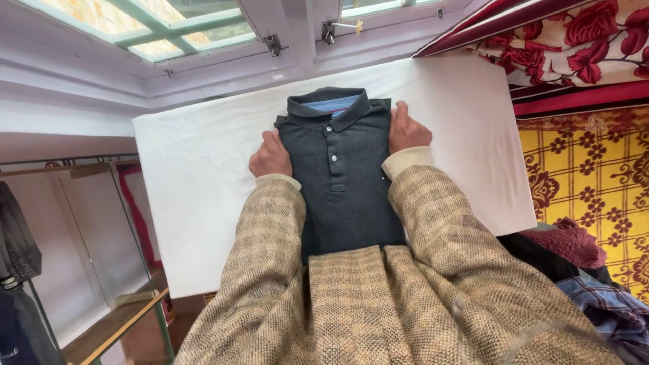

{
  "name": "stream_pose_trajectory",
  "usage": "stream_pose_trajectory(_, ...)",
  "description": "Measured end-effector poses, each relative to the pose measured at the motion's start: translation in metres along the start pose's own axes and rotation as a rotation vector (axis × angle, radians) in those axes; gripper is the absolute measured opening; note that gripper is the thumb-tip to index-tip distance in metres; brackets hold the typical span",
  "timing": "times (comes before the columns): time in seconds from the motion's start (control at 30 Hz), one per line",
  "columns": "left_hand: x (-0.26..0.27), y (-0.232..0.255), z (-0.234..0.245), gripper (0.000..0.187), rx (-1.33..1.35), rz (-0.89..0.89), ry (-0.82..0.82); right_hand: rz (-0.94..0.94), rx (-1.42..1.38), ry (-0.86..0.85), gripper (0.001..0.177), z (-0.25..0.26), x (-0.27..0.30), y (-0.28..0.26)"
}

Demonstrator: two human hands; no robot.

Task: A person carefully smooths and folds a dark polo shirt on a white table surface.

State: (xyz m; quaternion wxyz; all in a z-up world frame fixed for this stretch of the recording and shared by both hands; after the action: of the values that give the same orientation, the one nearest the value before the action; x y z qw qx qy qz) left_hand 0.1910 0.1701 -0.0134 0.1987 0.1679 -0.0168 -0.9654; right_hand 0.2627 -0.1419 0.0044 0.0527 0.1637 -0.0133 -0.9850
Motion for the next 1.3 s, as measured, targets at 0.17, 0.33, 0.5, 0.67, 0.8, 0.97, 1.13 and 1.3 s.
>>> stream_pose_trajectory(0.17,0.003,-0.018,-0.02,0.037,0.206,0.199,-0.229,-0.144,-0.209,-0.171,0.038,-0.008,-0.001,0.013)
stream_pose_trajectory(0.33,0.048,0.045,0.023,0.031,0.274,-0.34,-0.063,0.186,-0.346,0.018,0.046,0.026,0.037,-0.048)
stream_pose_trajectory(0.5,0.074,0.058,0.033,0.067,0.308,-0.463,-0.364,0.345,-0.404,-0.326,0.067,0.026,0.081,-0.085)
stream_pose_trajectory(0.67,0.062,0.023,0.022,0.067,0.172,-0.203,-0.641,0.081,-0.253,-0.548,0.074,-0.01,0.074,-0.02)
stream_pose_trajectory(0.8,0.06,-0.001,0.004,0.068,0.181,-0.071,-0.567,-0.009,-0.172,-0.48,0.068,-0.01,0.068,0.021)
stream_pose_trajectory(0.97,0.081,-0.025,-0.001,0.039,0.104,-0.047,-0.36,-0.045,-0.128,-0.13,0.039,0.016,0.078,0.02)
stream_pose_trajectory(1.13,0.071,-0.011,0.003,0.035,0.079,-0.055,-0.261,-0.027,-0.058,-0.192,0.039,0.018,0.075,-0.002)
stream_pose_trajectory(1.3,0.065,-0.012,0.015,0.034,-0.021,-0.091,-0.096,-0.028,-0.03,-0.213,0.033,0.021,0.072,0.002)
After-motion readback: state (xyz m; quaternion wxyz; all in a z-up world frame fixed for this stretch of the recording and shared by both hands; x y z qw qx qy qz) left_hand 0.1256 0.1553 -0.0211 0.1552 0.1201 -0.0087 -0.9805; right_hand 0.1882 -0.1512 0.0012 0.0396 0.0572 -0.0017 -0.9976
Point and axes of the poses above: each hand's wrist, its own x-axis away from the middle knuckle, its own z-axis out of the back of the hand, y = z × x, the point moved 8 cm from there along -x, towards the middle knuckle, and after that the axes turned 4 degrees about -y, right-handed, at the moved point
